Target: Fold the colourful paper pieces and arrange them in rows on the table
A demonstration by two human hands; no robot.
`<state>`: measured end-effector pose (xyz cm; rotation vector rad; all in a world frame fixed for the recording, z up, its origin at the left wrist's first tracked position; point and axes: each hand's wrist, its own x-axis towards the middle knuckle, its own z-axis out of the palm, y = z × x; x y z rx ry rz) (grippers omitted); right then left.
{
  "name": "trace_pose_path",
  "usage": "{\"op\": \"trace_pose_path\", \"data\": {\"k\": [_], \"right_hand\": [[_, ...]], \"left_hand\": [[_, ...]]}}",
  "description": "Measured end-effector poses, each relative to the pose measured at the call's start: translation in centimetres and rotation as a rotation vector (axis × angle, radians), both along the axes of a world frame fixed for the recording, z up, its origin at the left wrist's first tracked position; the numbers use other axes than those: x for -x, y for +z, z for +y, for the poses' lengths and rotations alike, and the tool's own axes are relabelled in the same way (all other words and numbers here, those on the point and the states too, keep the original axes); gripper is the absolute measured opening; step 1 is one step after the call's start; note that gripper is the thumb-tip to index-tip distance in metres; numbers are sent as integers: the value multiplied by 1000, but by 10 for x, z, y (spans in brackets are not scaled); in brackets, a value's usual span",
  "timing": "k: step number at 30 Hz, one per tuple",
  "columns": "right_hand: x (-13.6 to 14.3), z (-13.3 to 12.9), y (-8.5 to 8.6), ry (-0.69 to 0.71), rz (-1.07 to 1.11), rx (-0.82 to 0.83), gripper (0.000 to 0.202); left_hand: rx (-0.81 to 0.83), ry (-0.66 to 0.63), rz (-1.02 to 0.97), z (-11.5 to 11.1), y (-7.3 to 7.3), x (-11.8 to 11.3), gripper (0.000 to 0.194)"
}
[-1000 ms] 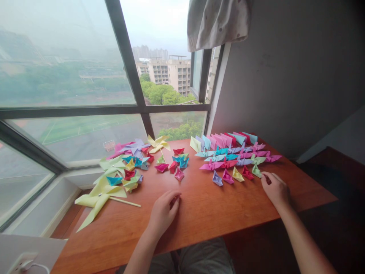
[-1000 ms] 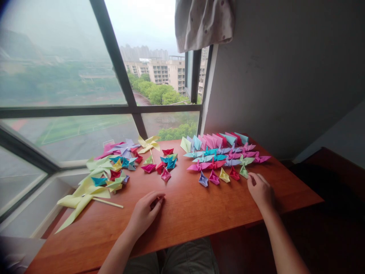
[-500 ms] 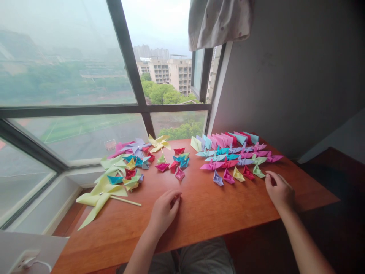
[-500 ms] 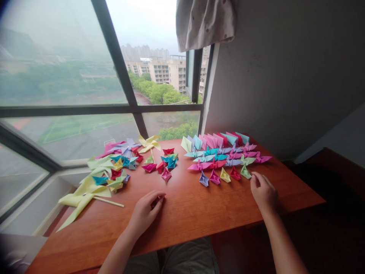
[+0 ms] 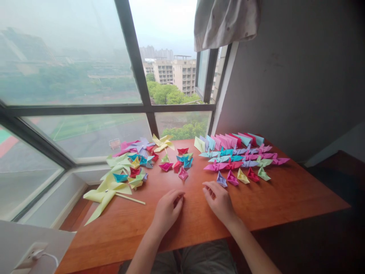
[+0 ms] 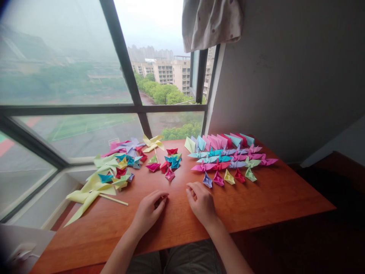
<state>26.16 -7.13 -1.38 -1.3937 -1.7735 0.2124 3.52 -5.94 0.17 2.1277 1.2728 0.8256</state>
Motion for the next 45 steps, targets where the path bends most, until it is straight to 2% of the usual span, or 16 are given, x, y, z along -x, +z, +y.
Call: {"op": "trace_pose_path", "data": {"k": [6,10,13,18,24,26,34,40,45], "right_hand": [[51,36,14,14,-93,173,26],[66,49,18,-7,-184,231,22],[69,53,17,-19,-238,214,12],[62,44,13,34,-203,120,15],[37,16,11,135,-131,71,14],[28,6,11,163,-113,66,14],[0,-18,13,243,-115,29,21],[-2,-25,11,260,-107,-4,25],[-1,-30,8,255,-57,-15,24]], "left_hand": [[-21,2,-30,0,-2,1,23],[-46,22,-23,-1,-3,2,26],[-70,24,-14,-2,-1,2,27],[-93,57,-10,-1,-1,2,29],[-105,233,-83,1,-4,5,19],[-97,249,-100,2,-3,5,18],[-29,44,-104,-2,4,-1,19],[-9,-74,-74,-5,8,-4,17],[-34,-103,-42,-3,9,-3,14]]}}
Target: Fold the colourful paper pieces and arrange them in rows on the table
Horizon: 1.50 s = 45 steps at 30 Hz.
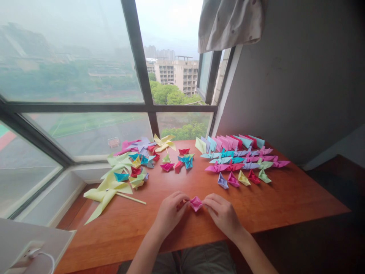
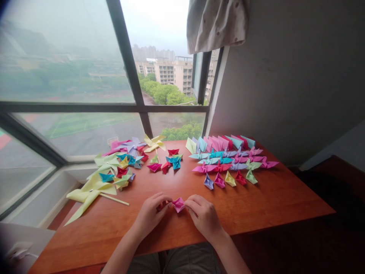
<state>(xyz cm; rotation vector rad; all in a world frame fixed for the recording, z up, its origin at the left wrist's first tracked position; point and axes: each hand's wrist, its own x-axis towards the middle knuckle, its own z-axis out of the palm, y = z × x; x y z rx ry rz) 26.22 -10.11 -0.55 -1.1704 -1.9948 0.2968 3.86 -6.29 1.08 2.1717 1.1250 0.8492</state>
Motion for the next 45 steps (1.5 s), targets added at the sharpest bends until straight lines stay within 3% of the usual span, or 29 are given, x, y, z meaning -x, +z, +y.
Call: {"op": "trace_pose_path", "data": {"k": [8,14,18,23,27,31,37,45], "right_hand": [[-5,-8,-5,-127,182,-14,19],[-18,-15,-3,-234,188,-61,16],[-55,-17,11,-420,138,-174,14],[-140,-11,20,-807,30,-305,21],[-212,-5,5,-986,-99,-311,29],[-257,0,-17,-1048,-204,-291,31],[-276,13,-37,-1091,-272,-246,28],[-285,19,-53,-1029,-303,-207,26]], "left_hand": [[-27,-1,-40,1,1,0,15],[-21,19,34,1,-3,1,15],[-31,36,91,0,-6,1,20],[-58,44,121,0,-5,0,20],[-73,43,120,1,-5,1,20],[-72,40,119,2,-6,1,20],[-77,39,134,2,-6,1,20],[-67,34,119,2,-5,1,20]]}}
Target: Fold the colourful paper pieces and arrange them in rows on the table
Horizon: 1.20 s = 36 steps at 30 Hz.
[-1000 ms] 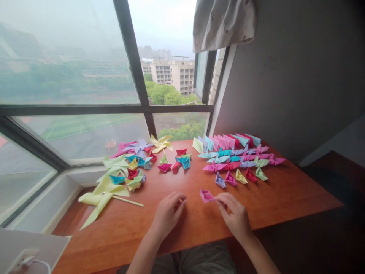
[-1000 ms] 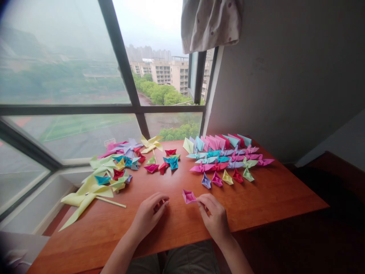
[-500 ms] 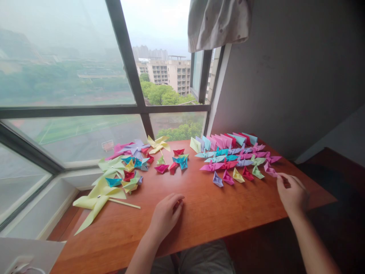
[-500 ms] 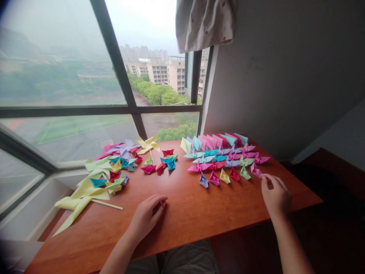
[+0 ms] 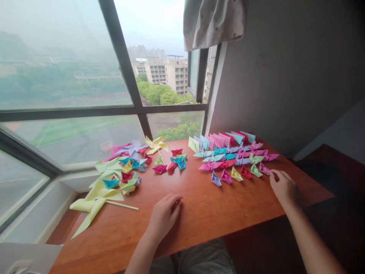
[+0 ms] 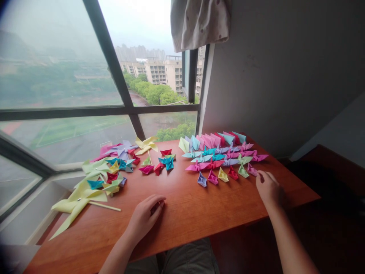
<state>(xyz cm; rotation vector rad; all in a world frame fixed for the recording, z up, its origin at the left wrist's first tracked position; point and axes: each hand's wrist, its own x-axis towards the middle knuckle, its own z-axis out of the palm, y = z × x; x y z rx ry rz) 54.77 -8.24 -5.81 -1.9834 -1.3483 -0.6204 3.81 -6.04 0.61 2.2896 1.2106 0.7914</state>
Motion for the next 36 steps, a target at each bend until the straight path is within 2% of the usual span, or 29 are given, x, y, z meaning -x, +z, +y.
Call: {"op": "trace_pose_path", "data": {"k": [17,26,36], "right_hand": [[-7,2,-8,9,-11,26,27],[0,1,-3,-8,-37,14,26],[3,2,-2,39,-48,-52,26]], "left_hand": [[28,-5,13,0,-1,0,20],[42,-9,11,0,-2,1,20],[42,-5,21,1,-1,0,20]]}}
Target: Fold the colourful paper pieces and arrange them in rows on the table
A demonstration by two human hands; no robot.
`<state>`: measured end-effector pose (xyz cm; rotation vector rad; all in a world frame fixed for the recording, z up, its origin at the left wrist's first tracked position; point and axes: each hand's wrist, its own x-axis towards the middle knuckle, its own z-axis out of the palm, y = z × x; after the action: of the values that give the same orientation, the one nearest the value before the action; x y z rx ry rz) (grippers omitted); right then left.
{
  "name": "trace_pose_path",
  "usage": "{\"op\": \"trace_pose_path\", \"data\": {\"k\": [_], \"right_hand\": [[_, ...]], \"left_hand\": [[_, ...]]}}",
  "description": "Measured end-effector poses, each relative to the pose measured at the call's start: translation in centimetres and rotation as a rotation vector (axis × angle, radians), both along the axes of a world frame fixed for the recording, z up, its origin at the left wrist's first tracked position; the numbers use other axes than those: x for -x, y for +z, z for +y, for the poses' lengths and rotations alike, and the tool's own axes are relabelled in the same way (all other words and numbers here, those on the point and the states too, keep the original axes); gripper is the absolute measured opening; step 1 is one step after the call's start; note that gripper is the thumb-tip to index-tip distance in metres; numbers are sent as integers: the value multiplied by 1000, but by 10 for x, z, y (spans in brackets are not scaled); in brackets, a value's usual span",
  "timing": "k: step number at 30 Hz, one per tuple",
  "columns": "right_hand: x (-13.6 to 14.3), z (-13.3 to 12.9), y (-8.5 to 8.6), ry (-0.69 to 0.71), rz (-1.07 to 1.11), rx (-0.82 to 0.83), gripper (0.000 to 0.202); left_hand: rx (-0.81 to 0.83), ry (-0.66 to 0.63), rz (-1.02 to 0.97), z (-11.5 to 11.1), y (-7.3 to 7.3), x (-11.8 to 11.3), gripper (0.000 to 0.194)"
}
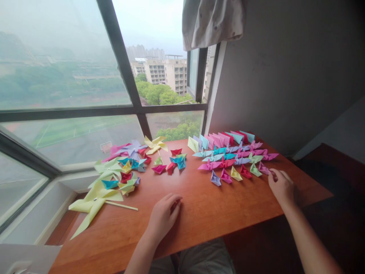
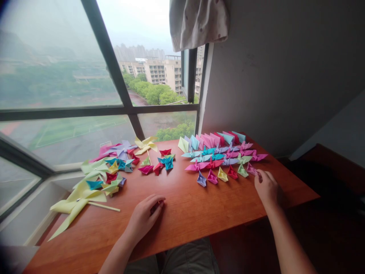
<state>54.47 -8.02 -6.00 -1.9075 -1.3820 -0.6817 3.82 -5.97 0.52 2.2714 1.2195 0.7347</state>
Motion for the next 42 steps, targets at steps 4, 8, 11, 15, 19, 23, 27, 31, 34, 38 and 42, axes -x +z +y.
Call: {"op": "trace_pose_path", "data": {"k": [4,8,11,15,19,23,27,31,34,38,42], "right_hand": [[1,-2,2,-13,3,-16,26],[10,-7,10,-52,-42,-47,26],[22,-13,14,24,-105,-51,24],[35,-17,11,148,-150,31,22],[34,-14,5,142,-118,92,25],[28,-11,2,116,-102,114,28],[30,-12,3,122,-94,105,29],[36,-15,7,76,-97,80,30],[37,-17,10,49,-85,47,31],[39,-20,14,56,-77,25,30],[62,-22,22,94,-17,-25,28]], "left_hand": [[1,-2,-1,0,1,0,20],[-1,1,-3,0,1,0,19],[-2,-3,-2,0,0,0,19],[1,-3,9,0,-1,0,19],[9,0,9,0,0,0,19],[13,-1,5,0,1,0,20],[1,-4,12,0,-1,1,21],[4,-6,9,0,-1,1,21],[7,-4,4,0,0,1,21],[9,5,-14,-2,1,1,21],[21,17,-70,-2,1,-1,20]]}}
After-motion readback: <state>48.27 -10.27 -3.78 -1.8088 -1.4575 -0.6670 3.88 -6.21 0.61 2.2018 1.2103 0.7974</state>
